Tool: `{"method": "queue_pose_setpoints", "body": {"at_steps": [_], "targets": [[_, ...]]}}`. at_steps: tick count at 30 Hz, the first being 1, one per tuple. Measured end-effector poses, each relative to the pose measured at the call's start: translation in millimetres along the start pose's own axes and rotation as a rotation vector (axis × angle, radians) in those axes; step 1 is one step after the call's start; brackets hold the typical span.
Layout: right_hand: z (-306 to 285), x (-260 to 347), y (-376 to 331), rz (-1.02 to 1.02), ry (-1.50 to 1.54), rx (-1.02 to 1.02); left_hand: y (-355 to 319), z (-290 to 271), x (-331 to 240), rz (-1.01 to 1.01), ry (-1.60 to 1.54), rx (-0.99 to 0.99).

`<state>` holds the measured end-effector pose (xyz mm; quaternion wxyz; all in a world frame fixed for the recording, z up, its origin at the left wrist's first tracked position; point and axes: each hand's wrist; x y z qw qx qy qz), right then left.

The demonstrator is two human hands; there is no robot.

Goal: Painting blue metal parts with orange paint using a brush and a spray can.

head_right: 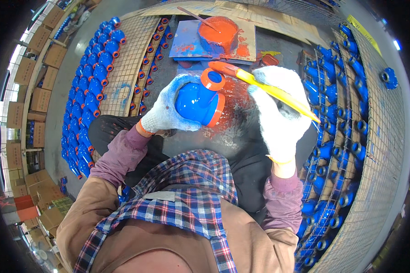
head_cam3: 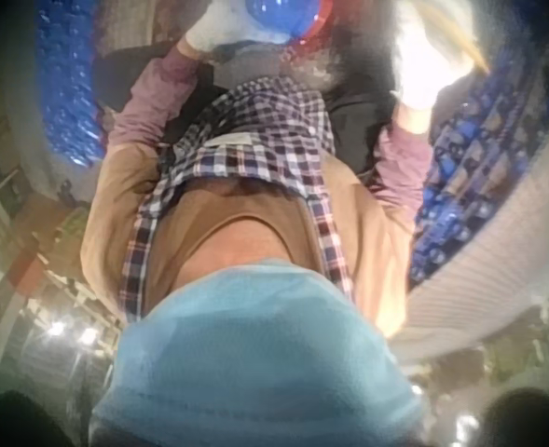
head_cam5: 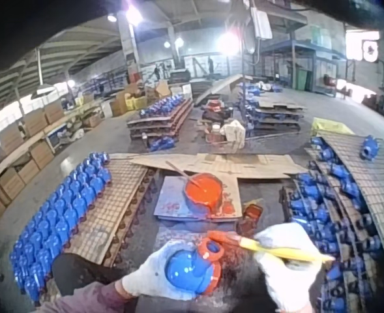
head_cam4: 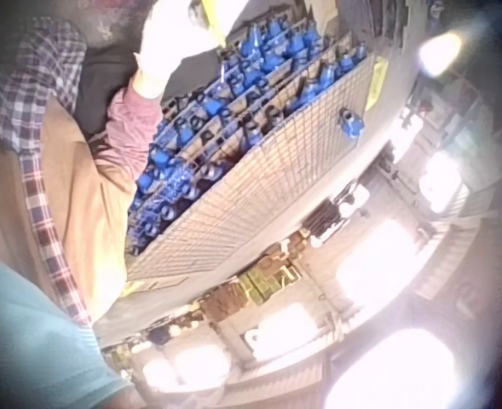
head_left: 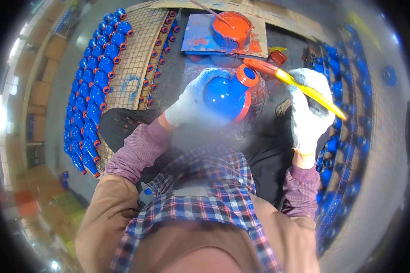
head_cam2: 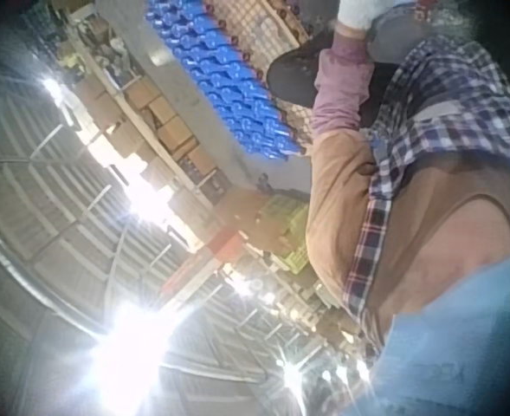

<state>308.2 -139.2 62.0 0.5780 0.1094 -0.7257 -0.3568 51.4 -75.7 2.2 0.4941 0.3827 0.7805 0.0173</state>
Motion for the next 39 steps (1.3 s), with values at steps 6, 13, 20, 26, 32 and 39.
{"method": "queue_pose_setpoints", "body": {"at_steps": [6, 13, 20, 26, 32, 39], "targets": [[-3.3, 1.4, -7.5, 0.127, -0.024, 0.027, -1.3, 1.8, 6.2, -0.090, -0.079, 0.007], [-13.8, -3.5, -4.7, 0.216, -0.218, -0.154, 2.4, 4.4, 12.9, -0.500, -1.041, -0.263], [-7.8, -3.5, 18.4, -0.110, -0.441, 0.000, 8.6, -32.7, 28.4, -0.416, -1.772, -0.477], [11.2, 5.8, 42.1, -0.396, -0.491, 0.228, -11.7, -94.2, 18.5, -0.259, -2.101, -0.456], [48.2, 5.5, 54.7, -0.556, -0.485, 0.370, -44.5, -147.6, 1.6, 0.022, -2.021, -0.577], [73.8, -15.1, 54.1, -0.697, -0.551, 0.429, -121.8, -169.8, 5.2, 0.092, -1.607, -1.009]]}}
Point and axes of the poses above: each hand's wrist, its own y-axis towards the middle knuckle, its own z-axis out of the palm, x = y × z, and after that the axes turned 3 degrees about z, right-handed
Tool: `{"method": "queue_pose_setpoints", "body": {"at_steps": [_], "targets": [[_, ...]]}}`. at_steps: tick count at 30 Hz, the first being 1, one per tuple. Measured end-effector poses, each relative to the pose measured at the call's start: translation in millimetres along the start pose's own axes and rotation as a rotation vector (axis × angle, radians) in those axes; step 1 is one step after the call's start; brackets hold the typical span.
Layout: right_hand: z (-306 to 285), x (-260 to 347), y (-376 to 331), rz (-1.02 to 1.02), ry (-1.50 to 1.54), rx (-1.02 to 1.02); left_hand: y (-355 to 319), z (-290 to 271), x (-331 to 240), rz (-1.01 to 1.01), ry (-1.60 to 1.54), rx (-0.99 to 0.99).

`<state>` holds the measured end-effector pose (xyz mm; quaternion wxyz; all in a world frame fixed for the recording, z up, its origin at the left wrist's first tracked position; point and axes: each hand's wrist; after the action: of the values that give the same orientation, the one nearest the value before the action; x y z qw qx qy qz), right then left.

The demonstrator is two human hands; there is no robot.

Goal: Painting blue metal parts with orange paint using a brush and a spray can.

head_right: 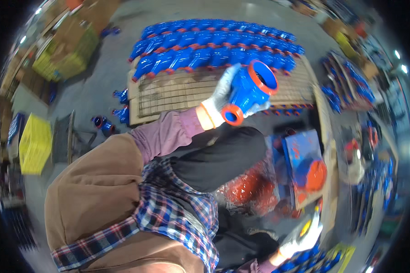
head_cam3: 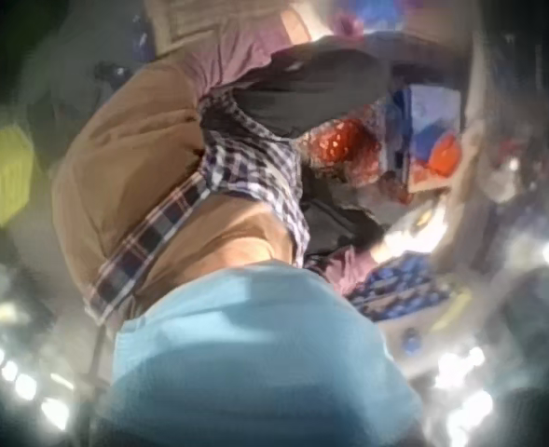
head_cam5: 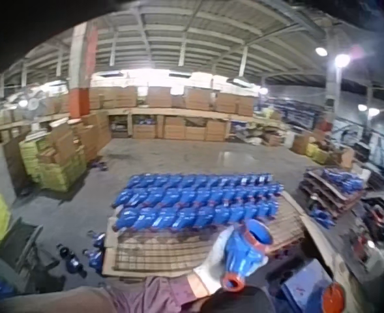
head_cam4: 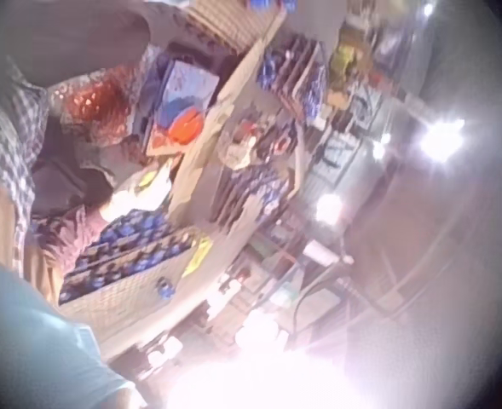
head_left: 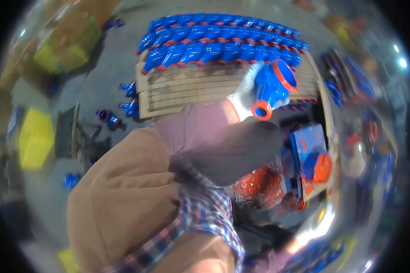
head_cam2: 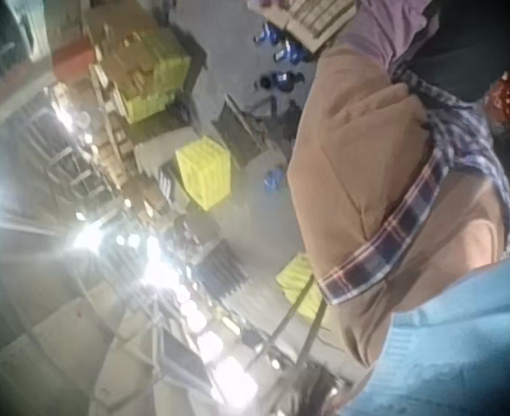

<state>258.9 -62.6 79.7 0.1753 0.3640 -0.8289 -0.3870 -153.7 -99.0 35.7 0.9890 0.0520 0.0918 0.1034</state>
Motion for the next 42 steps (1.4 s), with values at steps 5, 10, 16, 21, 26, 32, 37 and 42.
{"method": "queue_pose_setpoints", "body": {"at_steps": [5, 10, 16, 21, 26, 32, 37, 42], "targets": [[19.8, -6.6, -5.5, -0.056, -0.093, -0.002, -86.5, -33.7, -56.2, 0.202, 0.422, -0.268], [33.3, -18.3, -13.8, -0.036, -0.038, 0.031, -165.9, -62.0, -115.0, 0.307, 0.981, -0.703], [42.9, -25.4, -10.5, -0.033, 0.007, 0.047, -219.3, -100.4, -181.2, -0.002, 2.262, -1.220], [50.0, -30.1, -11.2, -0.060, -0.014, 0.075, -225.9, -123.9, -211.3, -0.207, 2.484, -1.262], [57.7, -41.4, -20.1, 0.008, 0.024, 0.118, -222.2, -137.3, -212.9, -0.243, 2.453, -1.332], [59.5, -41.8, -19.5, 0.092, 0.147, 0.149, -222.2, -148.3, -211.2, -0.249, 2.510, -1.374], [62.4, -41.1, -22.2, 0.147, 0.173, 0.119, -220.8, -144.9, -215.3, -0.294, 2.460, -1.322], [53.5, -45.1, -25.3, 0.030, 0.036, 0.149, -229.1, -132.1, -213.8, -0.133, 2.503, -1.359]]}}
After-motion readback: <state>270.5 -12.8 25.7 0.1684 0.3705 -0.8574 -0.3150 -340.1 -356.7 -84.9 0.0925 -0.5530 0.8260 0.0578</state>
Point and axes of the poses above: each hand's wrist, its own y-axis towards the middle knuckle, its own z-axis out of the palm, x = y × z, and after that the axes turned 3 degrees about z, right-handed
